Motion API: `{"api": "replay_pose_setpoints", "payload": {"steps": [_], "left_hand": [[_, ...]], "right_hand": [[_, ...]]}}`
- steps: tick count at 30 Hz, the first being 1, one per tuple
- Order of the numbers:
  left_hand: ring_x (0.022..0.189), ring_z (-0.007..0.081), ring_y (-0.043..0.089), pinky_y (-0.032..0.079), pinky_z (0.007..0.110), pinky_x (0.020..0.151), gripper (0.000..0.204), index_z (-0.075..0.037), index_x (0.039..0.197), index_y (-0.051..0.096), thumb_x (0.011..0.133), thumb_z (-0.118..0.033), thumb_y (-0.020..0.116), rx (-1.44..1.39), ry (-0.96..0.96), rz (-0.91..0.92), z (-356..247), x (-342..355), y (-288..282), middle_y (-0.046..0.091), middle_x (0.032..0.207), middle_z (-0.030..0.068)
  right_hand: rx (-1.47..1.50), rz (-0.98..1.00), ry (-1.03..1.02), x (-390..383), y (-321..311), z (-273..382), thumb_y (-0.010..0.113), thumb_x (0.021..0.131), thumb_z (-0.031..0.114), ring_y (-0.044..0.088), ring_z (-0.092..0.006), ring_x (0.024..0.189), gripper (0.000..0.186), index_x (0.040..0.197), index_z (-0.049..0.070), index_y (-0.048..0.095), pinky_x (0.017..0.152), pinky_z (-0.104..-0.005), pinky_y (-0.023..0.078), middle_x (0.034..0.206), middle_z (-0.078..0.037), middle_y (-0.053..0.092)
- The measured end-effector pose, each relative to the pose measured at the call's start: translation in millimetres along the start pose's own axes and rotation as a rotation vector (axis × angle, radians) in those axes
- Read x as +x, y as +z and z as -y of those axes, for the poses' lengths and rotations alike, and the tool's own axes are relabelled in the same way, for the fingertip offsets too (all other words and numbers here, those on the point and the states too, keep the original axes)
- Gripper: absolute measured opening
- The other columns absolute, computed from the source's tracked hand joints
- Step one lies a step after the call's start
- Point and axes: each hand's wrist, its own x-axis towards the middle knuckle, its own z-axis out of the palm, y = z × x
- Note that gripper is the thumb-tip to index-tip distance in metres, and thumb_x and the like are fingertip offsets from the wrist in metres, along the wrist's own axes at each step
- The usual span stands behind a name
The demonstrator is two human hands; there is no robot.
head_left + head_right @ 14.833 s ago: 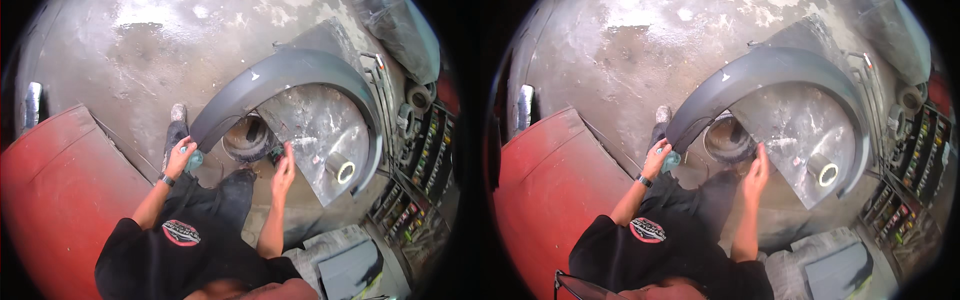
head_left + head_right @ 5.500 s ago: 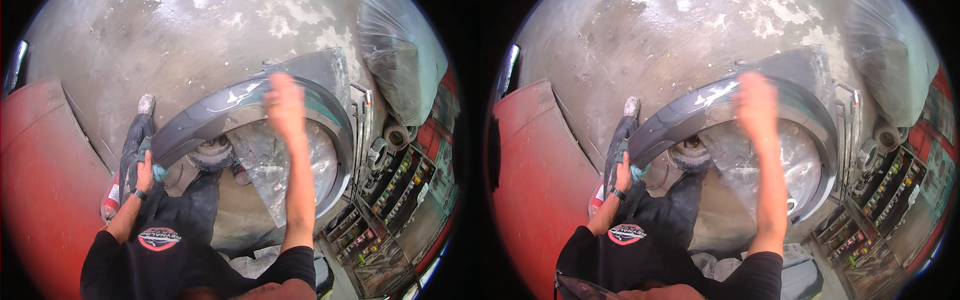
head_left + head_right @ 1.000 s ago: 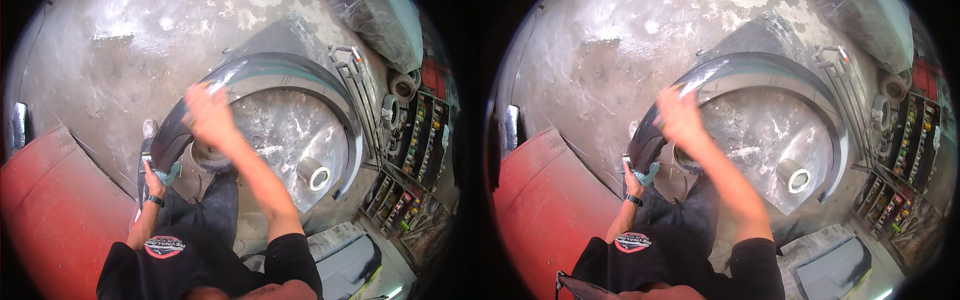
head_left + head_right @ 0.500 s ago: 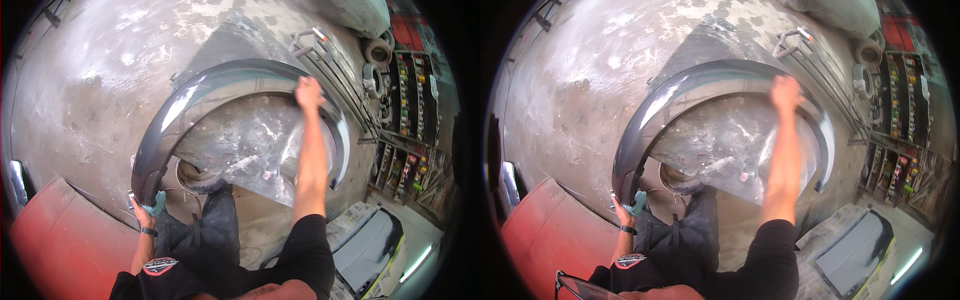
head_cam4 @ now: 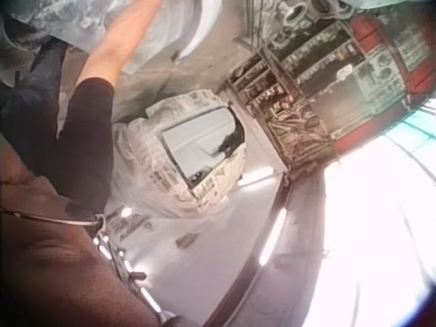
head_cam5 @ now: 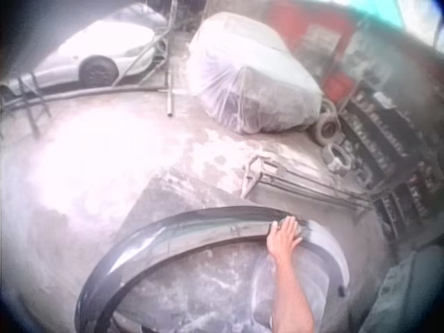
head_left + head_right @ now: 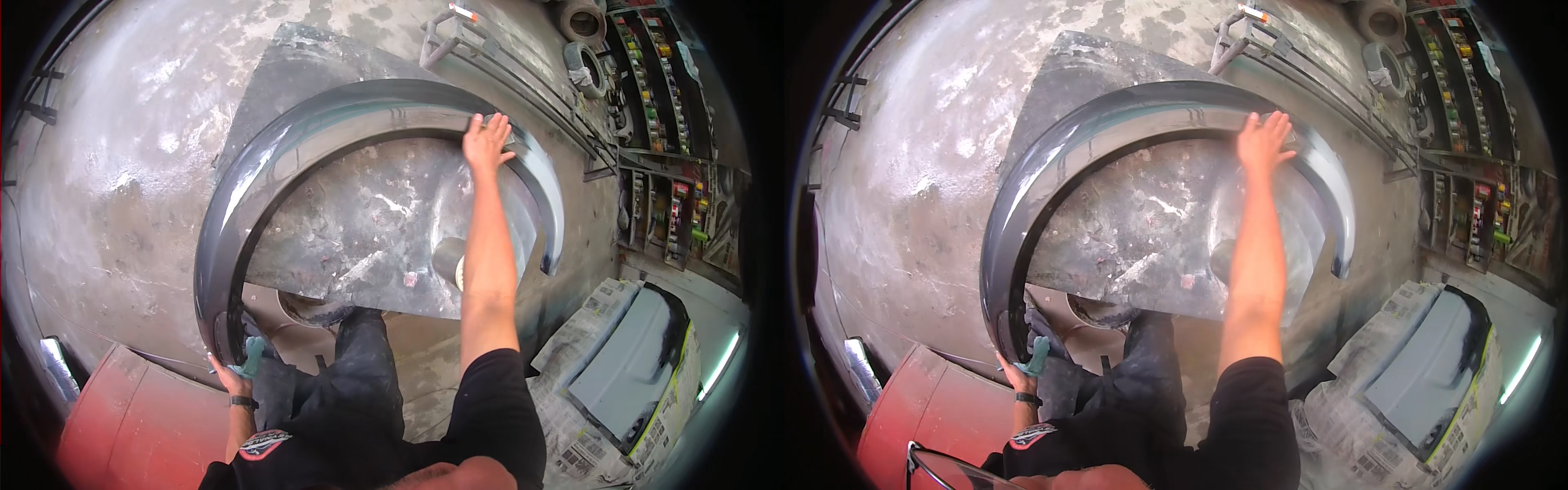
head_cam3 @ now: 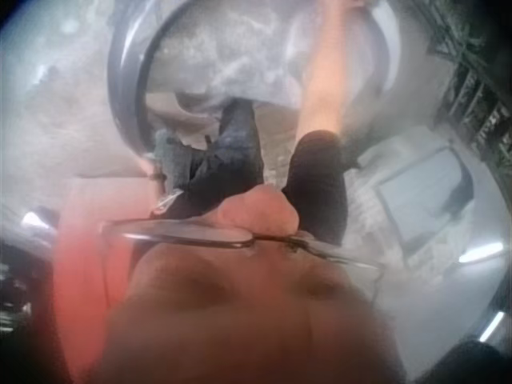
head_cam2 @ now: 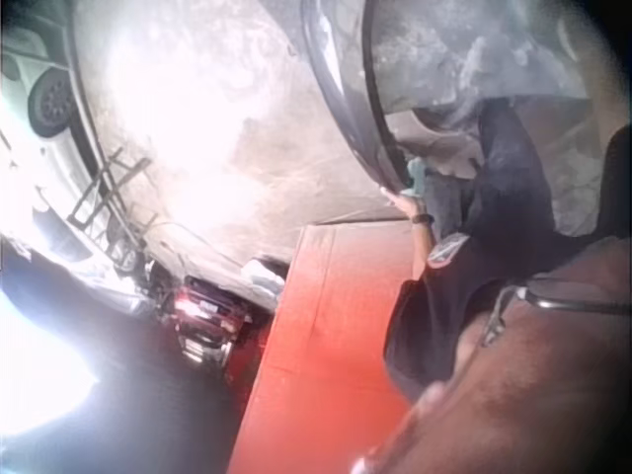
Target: The person wipes down a car door panel with a cloth, then uses a sanding block to wet sand various car body components, dipping the block into a bucket of water repeatedly and wiping the surfaces with a cloth.
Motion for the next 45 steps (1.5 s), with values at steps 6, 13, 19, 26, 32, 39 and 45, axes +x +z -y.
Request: {"api": "replay_pose_setpoints", "payload": {"steps": [6, 13, 19, 26, 32, 39, 45], "left_hand": [[0.126, 0.036, 0.056, 0.053, 0.051, 0.1, 0.067, -0.01, 0.148, 0.045, 0.102, -0.059, 0.043, 0.047, 0.017, -0.052, -3, -12, 19, 0.05, 0.148, 0.012], [0.129, 0.0376, 0.053, 0.054, 0.055, 0.098, 0.064, -0.014, 0.147, 0.047, 0.102, -0.059, 0.041, -0.029, 0.033, -0.086, -4, -17, 28, 0.049, 0.149, 0.0097], [0.118, 0.034, 0.062, 0.055, 0.048, 0.097, 0.066, -0.009, 0.145, 0.049, 0.102, -0.059, 0.042, 0.053, 0.049, -0.057, -2, -4, 9, 0.057, 0.141, 0.01], [0.117, 0.0324, 0.063, 0.055, 0.047, 0.096, 0.067, -0.005, 0.144, 0.048, 0.104, -0.058, 0.039, 0.121, 0.155, -0.072, 1, -7, 14, 0.059, 0.139, 0.0135], [0.121, 0.0303, 0.061, 0.049, 0.041, 0.105, 0.067, 0.001, 0.143, 0.047, 0.106, -0.054, 0.036, 0.101, 0.159, -0.051, 3, -3, 6, 0.058, 0.14, 0.0134], [0.108, 0.0264, 0.067, 0.054, 0.04, 0.094, 0.067, 0.007, 0.132, 0.055, 0.105, -0.053, 0.043, 0.03, 0.166, -0.141, 9, 1, 3, 0.064, 0.125, 0.0159], [0.083, 0.0164, 0.063, 0.054, 0.035, 0.075, 0.062, 0.005, 0.107, 0.065, 0.102, -0.056, 0.05, 0.032, 0.133, -0.216, 20, 14, -18, 0.065, 0.098, 0.0081]], "right_hand": [[0.071, -0.049, -0.825, -138, 67, 101, 0.049, 0.1, 0.041, 0.022, -0.0363, 0.151, 0.065, 0.153, 0.007, 0.035, 0.117, -0.0701, 0.009, 0.159, -0.02, 0.032], [-0.085, -0.023, -0.181, 45, 9, -62, 0.036, 0.104, 0.051, 0.032, -0.0313, 0.148, 0.062, 0.149, 0.01, 0.044, 0.112, -0.0697, 0.021, 0.16, -0.013, 0.035], [-0.169, 0.24, -0.194, 86, 13, -4, 0.029, 0.104, 0.054, 0.034, -0.0321, 0.148, 0.068, 0.147, 0.005, 0.046, 0.117, -0.0694, 0.015, 0.156, -0.015, 0.042], [-0.141, 0.371, -0.527, 30, 31, 87, 0.034, 0.104, 0.052, 0.035, -0.0302, 0.148, 0.063, 0.146, 0.007, 0.049, 0.118, -0.066, 0.02, 0.156, -0.014, 0.042], [-0.079, 0.222, -0.892, -77, 69, 161, 0.044, 0.104, 0.045, 0.045, -0.0344, 0.139, 0.054, 0.139, 0.005, 0.054, 0.112, -0.0666, 0.029, 0.146, -0.017, 0.052], [0.08, 0.305, -1.505, -363, 90, 229, 0.058, 0.095, 0.038, 0.052, -0.0366, 0.129, 0.052, 0.125, -0.004, 0.057, 0.11, -0.0639, 0.032, 0.131, -0.023, 0.059], [0.029, 0.63, -1.801, -473, 78, 169, 0.062, 0.093, 0.041, 0.043, -0.0324, 0.14, 0.062, 0.139, 0.002, 0.053, 0.118, -0.0568, 0.025, 0.146, -0.016, 0.052]]}}
